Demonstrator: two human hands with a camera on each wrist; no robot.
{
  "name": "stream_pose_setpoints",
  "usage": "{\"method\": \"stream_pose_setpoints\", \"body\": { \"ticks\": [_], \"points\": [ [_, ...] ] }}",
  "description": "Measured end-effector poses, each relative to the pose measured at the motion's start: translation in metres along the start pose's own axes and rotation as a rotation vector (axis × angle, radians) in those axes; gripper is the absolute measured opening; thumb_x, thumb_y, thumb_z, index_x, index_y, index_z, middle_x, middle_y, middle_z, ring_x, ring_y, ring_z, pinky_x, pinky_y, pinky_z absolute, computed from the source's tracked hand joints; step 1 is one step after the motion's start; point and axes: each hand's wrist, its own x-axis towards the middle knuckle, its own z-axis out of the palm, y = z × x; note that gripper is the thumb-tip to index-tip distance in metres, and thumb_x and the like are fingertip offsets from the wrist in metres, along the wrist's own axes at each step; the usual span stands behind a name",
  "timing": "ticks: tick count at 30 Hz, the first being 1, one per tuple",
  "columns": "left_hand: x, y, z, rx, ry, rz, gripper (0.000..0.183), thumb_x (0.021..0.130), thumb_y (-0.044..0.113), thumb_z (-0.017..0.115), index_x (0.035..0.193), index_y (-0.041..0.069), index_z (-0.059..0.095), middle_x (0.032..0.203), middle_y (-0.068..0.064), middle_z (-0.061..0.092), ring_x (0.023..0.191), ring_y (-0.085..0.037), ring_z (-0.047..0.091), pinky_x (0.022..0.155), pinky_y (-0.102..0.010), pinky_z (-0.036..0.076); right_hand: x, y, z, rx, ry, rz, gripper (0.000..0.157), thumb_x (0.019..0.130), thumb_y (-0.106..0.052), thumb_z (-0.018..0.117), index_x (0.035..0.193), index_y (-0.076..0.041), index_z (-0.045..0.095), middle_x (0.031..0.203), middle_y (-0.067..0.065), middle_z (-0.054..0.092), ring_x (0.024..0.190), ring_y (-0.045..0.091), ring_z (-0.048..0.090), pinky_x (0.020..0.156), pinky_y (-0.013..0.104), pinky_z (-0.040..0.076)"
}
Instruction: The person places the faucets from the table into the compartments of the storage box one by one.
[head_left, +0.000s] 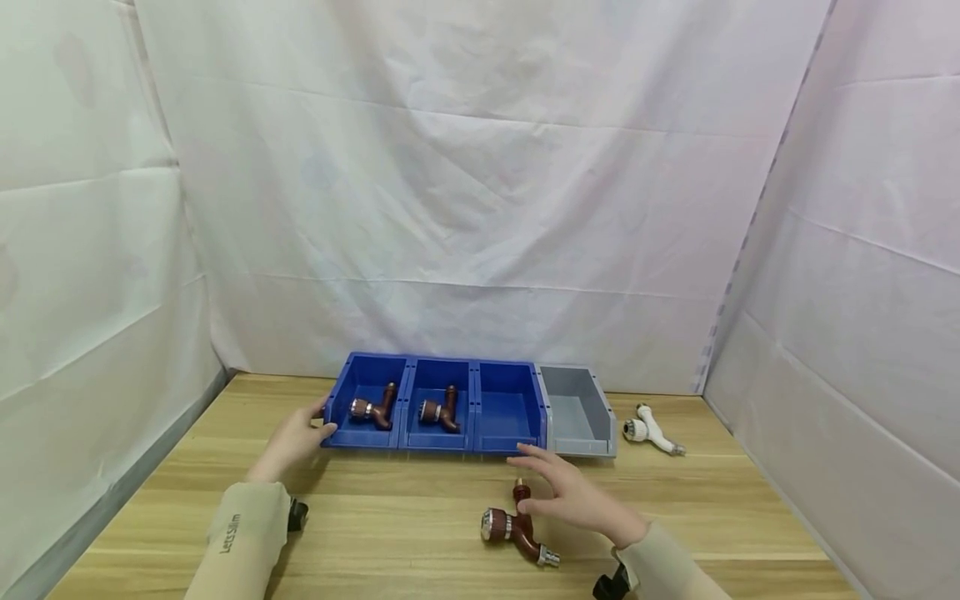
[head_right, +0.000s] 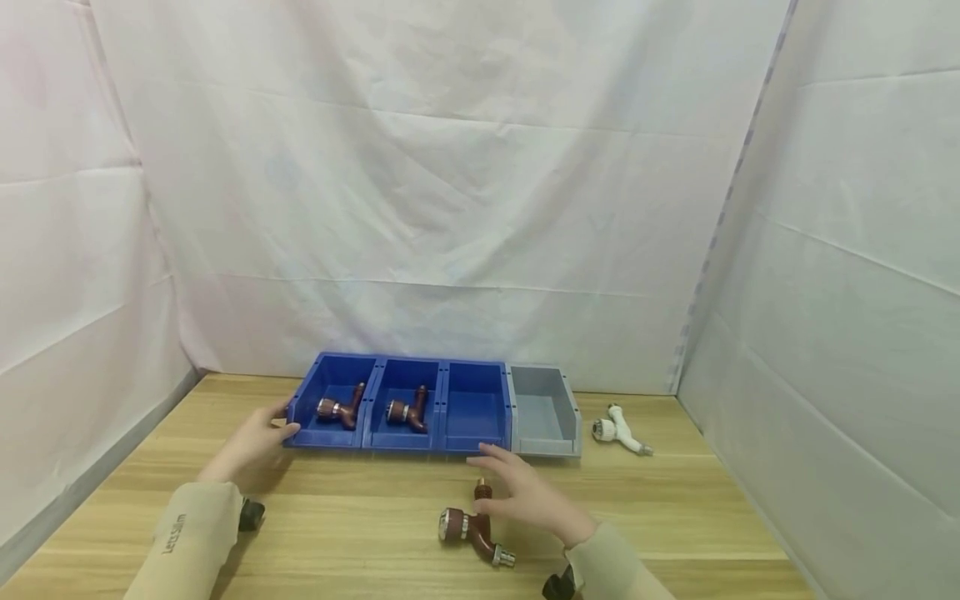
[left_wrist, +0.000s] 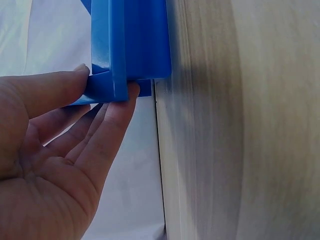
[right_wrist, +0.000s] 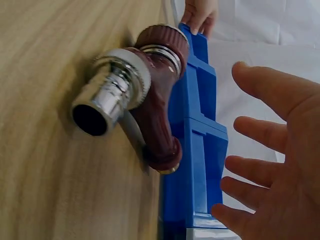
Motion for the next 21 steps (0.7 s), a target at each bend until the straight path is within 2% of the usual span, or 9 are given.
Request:
{"method": "stream_pose_setpoints", "body": {
  "ticks": [3, 7, 21],
  "points": [
    [0.000, 0.000, 0.000, 0.000, -0.001, 0.003, 0.058, 0.096, 0.008, 0.058, 0.145, -0.010, 0.034, 0.128, -0.037, 0.050, 0.103, -0.046, 0.060, 0.084, -0.056, 0.049, -0.001, 0.000, 0.004, -0.025, -0.048, 0.008, 0.062, 0.089, -0.041, 0.068, 0.143, -0.017, 0.049, 0.154, 0.014, 0.031, 0.137, 0.038, 0.032, 0.101, 0.063, 0.034],
    [0.001, -0.001, -0.001, 0.007, 0.000, 0.016, 0.058, 0.095, 0.008, 0.059, 0.144, -0.011, 0.034, 0.127, -0.038, 0.050, 0.101, -0.046, 0.061, 0.084, -0.056, 0.049, -0.001, 0.000, 0.010, -0.094, -0.072, 0.000, 0.070, 0.085, -0.048, 0.070, 0.142, -0.013, 0.050, 0.152, 0.015, 0.034, 0.136, 0.039, 0.035, 0.103, 0.062, 0.033],
    [0.002, -0.003, 0.000, 0.019, 0.013, 0.035, 0.057, 0.094, 0.006, 0.060, 0.142, -0.013, 0.036, 0.124, -0.037, 0.053, 0.101, -0.046, 0.061, 0.085, -0.057, 0.049, -0.004, -0.002, 0.021, -0.162, -0.106, 0.012, 0.074, 0.079, -0.053, 0.074, 0.139, -0.015, 0.054, 0.154, 0.018, 0.030, 0.135, 0.041, 0.035, 0.102, 0.060, 0.035]
  ]
}}
